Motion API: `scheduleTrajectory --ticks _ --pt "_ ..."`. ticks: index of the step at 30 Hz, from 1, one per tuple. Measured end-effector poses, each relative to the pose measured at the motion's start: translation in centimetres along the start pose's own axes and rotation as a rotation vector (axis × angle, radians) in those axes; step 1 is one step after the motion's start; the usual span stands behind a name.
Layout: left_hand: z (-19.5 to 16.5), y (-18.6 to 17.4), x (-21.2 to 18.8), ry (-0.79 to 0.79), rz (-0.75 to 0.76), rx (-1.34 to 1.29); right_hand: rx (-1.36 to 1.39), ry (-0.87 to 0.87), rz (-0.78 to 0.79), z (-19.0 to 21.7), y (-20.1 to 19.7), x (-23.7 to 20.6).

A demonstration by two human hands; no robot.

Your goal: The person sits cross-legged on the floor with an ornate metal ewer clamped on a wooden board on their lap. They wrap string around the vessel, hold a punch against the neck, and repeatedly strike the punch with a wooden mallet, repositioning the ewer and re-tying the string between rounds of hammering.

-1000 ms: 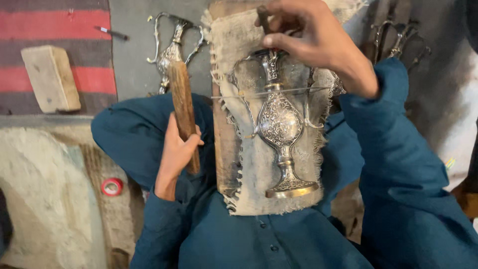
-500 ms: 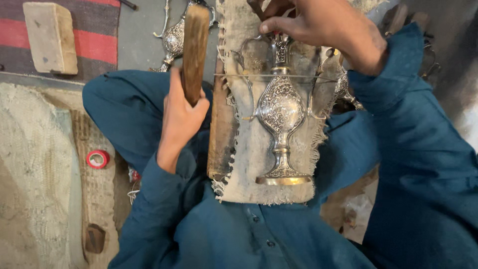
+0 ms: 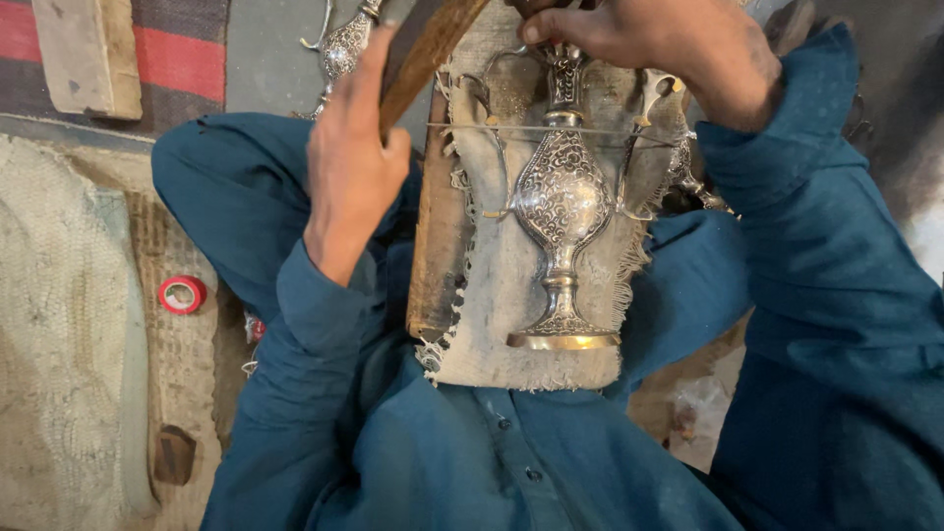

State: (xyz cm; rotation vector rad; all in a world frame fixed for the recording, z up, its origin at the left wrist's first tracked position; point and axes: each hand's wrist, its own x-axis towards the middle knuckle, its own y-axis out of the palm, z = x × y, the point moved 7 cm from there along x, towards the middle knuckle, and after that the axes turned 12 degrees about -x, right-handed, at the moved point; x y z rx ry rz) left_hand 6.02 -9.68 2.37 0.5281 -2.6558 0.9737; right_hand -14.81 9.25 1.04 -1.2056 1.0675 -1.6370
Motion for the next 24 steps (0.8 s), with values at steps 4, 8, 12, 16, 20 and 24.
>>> scheduleTrajectory --ticks 4,8,12,16,20,24 --pt "1.1 -0.1 0.5 -0.045 0.005 -0.049 -0.017 -0.005 0.011 0.4 -0.6 0.5" --pt "2.0 -0.6 0.6 -0.131 0.068 0.255 -0.107 0.080 0.042 0.5 -0.9 0.5" --pt "1.6 -1.2 0.9 -0.030 -0.013 -0.154 0.076 0.036 -0.058 1.0 -1.2 0.2" --pt "2.7 -0.2 0.9 -0.123 -0.029 -0.203 0.092 0.002 -0.062 0.8 -1.0 0.2" --pt "2.3 0.1 0.9 -0.058 -0.040 -0.169 0.148 0.000 -0.059 0.9 -1.0 0.4" --pt "1.5 0.1 1.2 0.052 -0.011 0.125 0.123 0.103 0.007 0.8 -1.1 0.5"
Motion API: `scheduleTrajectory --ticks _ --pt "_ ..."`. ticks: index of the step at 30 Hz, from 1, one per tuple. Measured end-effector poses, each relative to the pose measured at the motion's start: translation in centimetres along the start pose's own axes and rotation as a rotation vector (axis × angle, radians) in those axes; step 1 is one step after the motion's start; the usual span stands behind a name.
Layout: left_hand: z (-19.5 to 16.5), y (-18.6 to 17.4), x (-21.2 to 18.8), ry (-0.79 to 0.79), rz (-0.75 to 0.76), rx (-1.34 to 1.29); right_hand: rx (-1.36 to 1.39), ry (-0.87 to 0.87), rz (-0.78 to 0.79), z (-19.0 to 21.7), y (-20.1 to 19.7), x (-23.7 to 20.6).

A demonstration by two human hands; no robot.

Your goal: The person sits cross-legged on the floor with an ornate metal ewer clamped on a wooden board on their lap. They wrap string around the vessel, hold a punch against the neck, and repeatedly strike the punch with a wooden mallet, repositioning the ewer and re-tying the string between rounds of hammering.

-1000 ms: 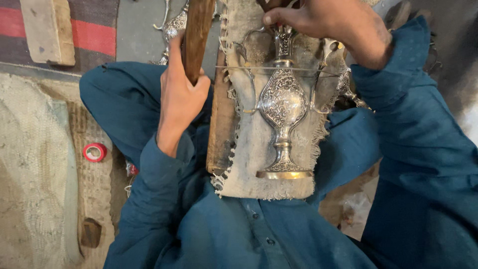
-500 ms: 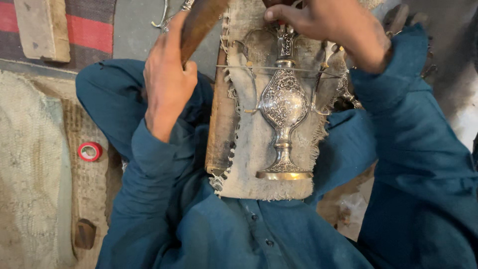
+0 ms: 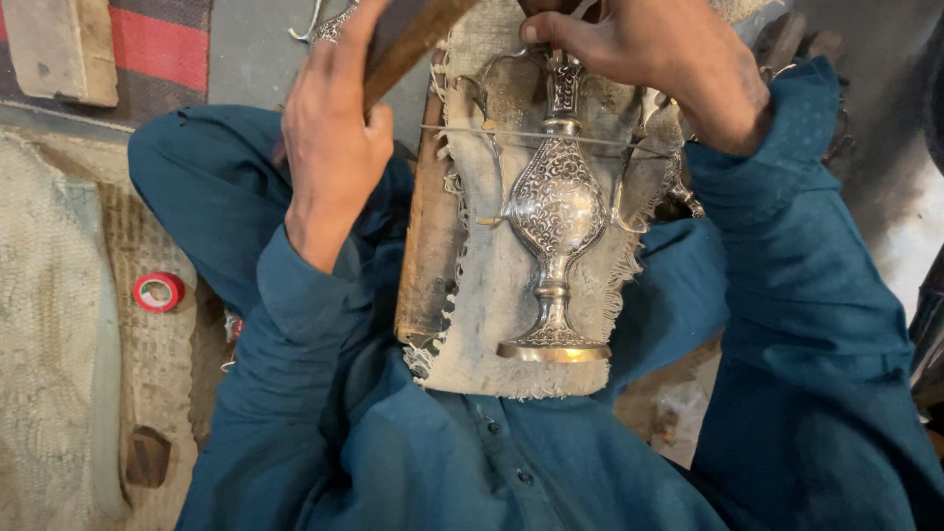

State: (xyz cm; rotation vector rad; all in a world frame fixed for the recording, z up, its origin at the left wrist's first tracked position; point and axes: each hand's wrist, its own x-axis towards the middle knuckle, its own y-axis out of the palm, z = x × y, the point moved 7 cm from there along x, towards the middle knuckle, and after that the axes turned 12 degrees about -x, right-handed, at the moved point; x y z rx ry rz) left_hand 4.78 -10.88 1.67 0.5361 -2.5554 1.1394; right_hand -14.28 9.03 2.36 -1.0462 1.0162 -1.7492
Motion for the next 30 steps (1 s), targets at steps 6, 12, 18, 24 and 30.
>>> scheduleTrajectory --ticks 6,12,18,24,30 --pt "0.0 0.0 0.4 -0.017 -0.032 -0.021 0.036 0.059 0.002 0.1 -0.3 0.1" --pt "-0.2 0.0 0.6 -0.001 -0.060 0.013 0.056 0.030 0.004 -0.1 -0.4 0.1" --pt "0.2 -0.2 0.9 -0.056 -0.060 0.003 0.053 0.031 -0.006 -0.3 -0.4 0.2" --pt "0.4 -0.3 1.0 -0.037 -0.080 -0.002 0.041 -0.017 -0.008 -0.1 -0.6 0.2" --pt "0.4 -0.4 0.9 -0.015 -0.100 0.028 0.068 -0.040 -0.014 0.0 -0.8 0.3"
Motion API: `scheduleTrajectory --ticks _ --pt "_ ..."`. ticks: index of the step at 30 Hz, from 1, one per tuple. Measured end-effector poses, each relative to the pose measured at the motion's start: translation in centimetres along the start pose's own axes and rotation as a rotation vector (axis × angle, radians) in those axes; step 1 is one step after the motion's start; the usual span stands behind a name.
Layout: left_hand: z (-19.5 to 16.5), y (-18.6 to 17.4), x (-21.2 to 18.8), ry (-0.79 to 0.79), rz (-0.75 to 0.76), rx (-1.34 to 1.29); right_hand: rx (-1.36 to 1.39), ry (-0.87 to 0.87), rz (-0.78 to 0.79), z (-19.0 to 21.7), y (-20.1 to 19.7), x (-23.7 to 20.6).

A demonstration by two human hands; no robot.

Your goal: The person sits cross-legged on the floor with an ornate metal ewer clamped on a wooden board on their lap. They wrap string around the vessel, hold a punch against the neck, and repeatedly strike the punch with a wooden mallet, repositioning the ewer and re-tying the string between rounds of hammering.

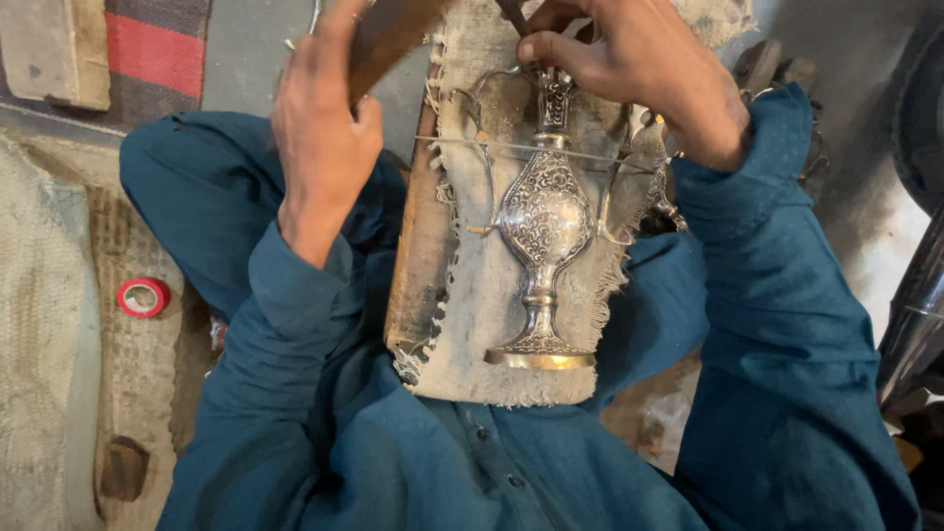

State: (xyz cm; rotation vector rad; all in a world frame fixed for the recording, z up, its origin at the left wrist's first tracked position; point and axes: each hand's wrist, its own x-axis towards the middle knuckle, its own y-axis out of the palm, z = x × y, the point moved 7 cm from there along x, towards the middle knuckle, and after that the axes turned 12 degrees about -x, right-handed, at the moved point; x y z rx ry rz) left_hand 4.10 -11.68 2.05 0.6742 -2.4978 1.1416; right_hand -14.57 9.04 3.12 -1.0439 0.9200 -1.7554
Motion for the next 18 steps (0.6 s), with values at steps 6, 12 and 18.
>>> scheduleTrajectory --ticks 6,12,18 --pt "0.3 0.0 0.0 -0.053 0.040 0.015 0.028 0.043 0.028 -0.5 0.3 0.0" --pt "0.2 0.3 -0.2 -0.045 0.130 0.038 0.129 0.027 -0.004 -0.3 0.2 -0.1" --pt "0.9 0.5 -0.2 -0.196 0.156 -0.309 0.215 0.088 -0.050 -1.2 -0.6 -1.1"
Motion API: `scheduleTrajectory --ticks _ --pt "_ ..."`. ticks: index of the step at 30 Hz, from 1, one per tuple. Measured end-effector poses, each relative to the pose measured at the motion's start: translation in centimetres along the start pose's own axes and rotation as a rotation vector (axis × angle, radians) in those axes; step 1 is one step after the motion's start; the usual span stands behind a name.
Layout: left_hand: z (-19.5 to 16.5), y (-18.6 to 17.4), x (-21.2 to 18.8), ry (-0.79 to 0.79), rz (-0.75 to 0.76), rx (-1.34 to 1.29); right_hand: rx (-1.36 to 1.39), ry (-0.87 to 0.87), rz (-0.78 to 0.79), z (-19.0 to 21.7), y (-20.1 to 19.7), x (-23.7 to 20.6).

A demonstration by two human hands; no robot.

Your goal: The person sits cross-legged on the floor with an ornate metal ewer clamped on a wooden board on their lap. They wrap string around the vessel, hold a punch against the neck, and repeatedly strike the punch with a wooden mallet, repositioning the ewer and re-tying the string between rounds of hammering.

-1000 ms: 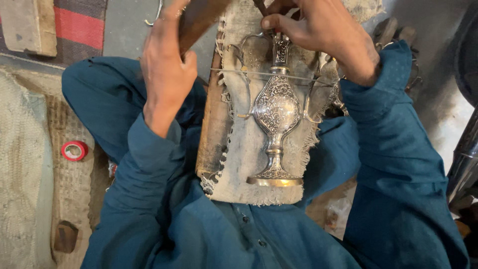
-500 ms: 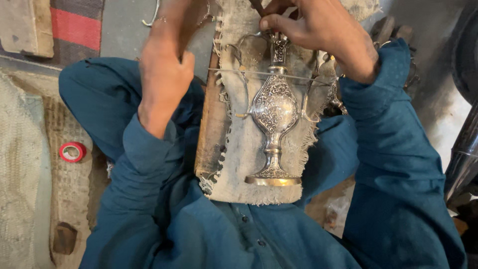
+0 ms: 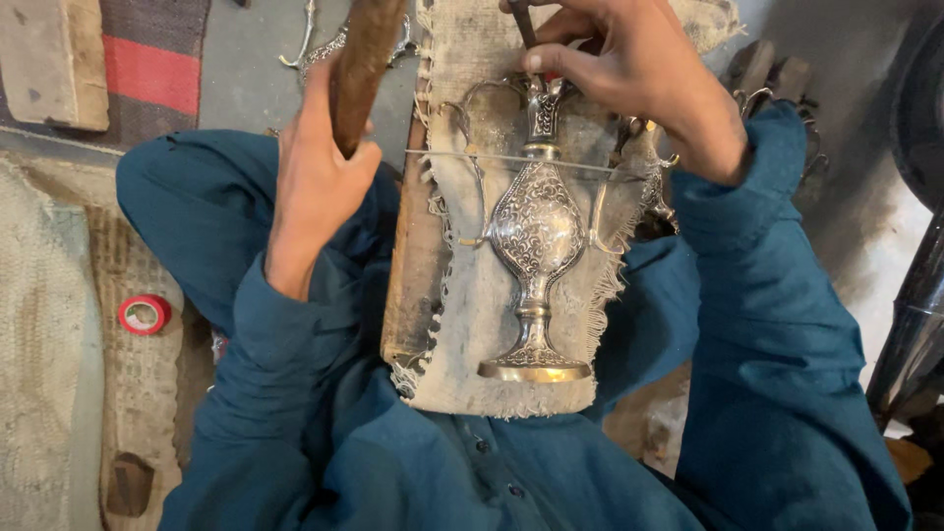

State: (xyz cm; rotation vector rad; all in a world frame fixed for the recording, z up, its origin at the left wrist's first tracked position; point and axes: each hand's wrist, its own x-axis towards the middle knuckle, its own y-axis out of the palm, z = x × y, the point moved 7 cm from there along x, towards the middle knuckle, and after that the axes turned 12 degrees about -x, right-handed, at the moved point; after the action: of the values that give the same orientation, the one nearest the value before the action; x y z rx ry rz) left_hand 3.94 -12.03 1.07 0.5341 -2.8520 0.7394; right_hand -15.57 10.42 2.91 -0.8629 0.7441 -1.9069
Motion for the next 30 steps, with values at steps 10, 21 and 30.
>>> scheduleTrajectory --ticks 10,21,30 --pt "-3.6 0.6 0.9 0.198 -0.035 -0.005 0.062 -0.013 0.030 1.7 -0.8 1.3" --pt "-2.5 0.1 1.5 0.160 0.038 0.405 -0.136 -0.016 0.011 1.5 -0.9 1.3" --pt "-3.6 -0.3 2.8 0.139 -0.042 -0.112 -0.118 -0.076 -0.115 1.4 -0.9 0.2"
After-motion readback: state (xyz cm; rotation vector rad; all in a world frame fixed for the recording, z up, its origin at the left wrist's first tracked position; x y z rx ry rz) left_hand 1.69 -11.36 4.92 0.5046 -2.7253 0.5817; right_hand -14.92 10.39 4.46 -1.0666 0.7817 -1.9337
